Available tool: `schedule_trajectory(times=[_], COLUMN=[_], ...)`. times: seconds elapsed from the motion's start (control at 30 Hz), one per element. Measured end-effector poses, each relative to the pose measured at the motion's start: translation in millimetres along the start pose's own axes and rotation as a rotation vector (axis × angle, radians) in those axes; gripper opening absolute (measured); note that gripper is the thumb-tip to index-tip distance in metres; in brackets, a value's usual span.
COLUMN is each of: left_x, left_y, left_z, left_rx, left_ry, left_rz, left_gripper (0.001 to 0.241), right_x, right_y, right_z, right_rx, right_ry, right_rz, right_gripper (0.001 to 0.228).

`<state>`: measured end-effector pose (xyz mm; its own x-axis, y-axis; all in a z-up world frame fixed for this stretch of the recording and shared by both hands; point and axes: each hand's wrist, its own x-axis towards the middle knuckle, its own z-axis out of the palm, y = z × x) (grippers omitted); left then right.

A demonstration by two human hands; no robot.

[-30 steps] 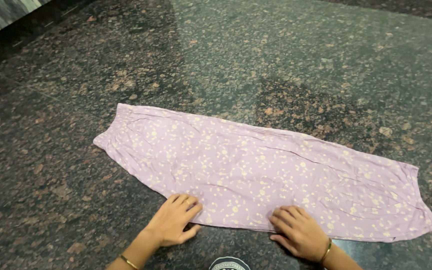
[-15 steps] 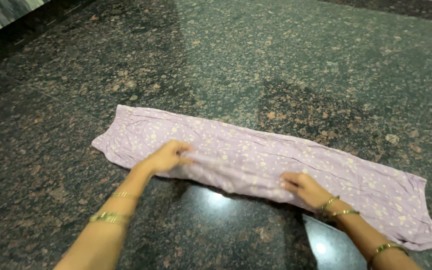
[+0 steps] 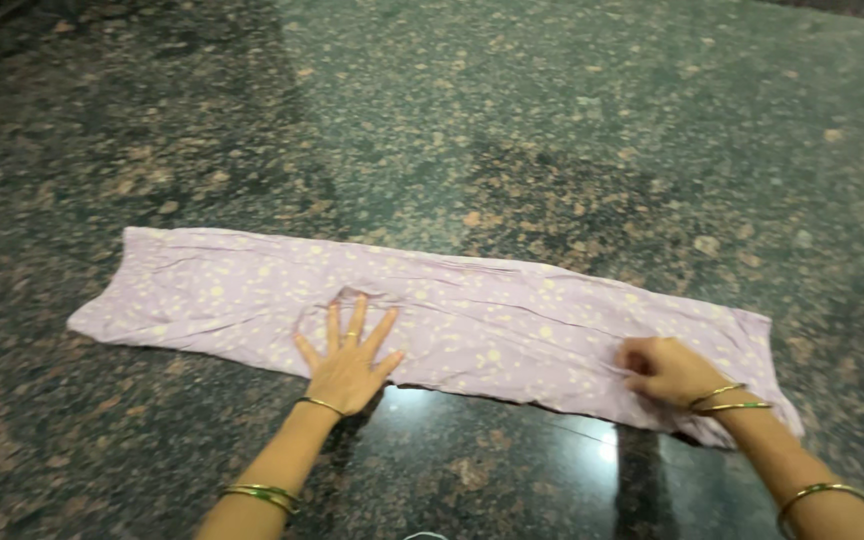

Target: The person folds a light purple floral top and matching bottoms on a dark tiled floor. They smooth the fabric, fold the sleeves and sides, and then fold the garment into a compact rectangle before placing it on a pile of other clothes.

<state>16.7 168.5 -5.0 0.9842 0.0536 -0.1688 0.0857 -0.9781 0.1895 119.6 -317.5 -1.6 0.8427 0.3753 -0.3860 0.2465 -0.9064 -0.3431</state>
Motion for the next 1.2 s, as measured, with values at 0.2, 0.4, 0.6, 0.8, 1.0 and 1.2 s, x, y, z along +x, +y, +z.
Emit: schedule_trajectory(times=[0.2, 0.4, 0.6, 0.8, 1.0, 1.2], left_x=[1.2, 1.0, -20.5, -46.2, -31.6, 6.4], left_y=[-0.1, 1.3, 57.4, 129.8, 86.0, -33.8], left_z=[0.0, 9.4, 17.8, 5.9, 1.6, 9.6], left_rx=[0.042, 0.079, 0.143, -0.041, -0.338, -1.251], left_ry=[-0.005, 0.183, 0.321, 0.157, 0.319, 0.313], left_rz=[0.011, 0.081, 0.24, 0.341, 0.414, -0.093], left_gripper=[0.072, 0.069, 0.065, 0.061, 0.051, 0.062], right_x=[-78.1, -67.7, -103.1, -145.8, -107.5, 4.9], right_y=[88.0, 121.5, 177.2, 147.2, -22.2, -241.4], right_z=[19.9, 68.1, 36.5, -54.3, -88.0, -12.3], right_rx=[-0.043, 0.508, 0.813, 0.81, 0.969, 1.086], right_ry=[0.804, 0.734, 1.049, 1.154, 1.05, 0.877], right_rz=[0.7, 0.697, 0.599, 0.522, 0.115, -0.222], right_gripper=[0.082, 0.059, 0.037, 0.027, 0.017, 0.036])
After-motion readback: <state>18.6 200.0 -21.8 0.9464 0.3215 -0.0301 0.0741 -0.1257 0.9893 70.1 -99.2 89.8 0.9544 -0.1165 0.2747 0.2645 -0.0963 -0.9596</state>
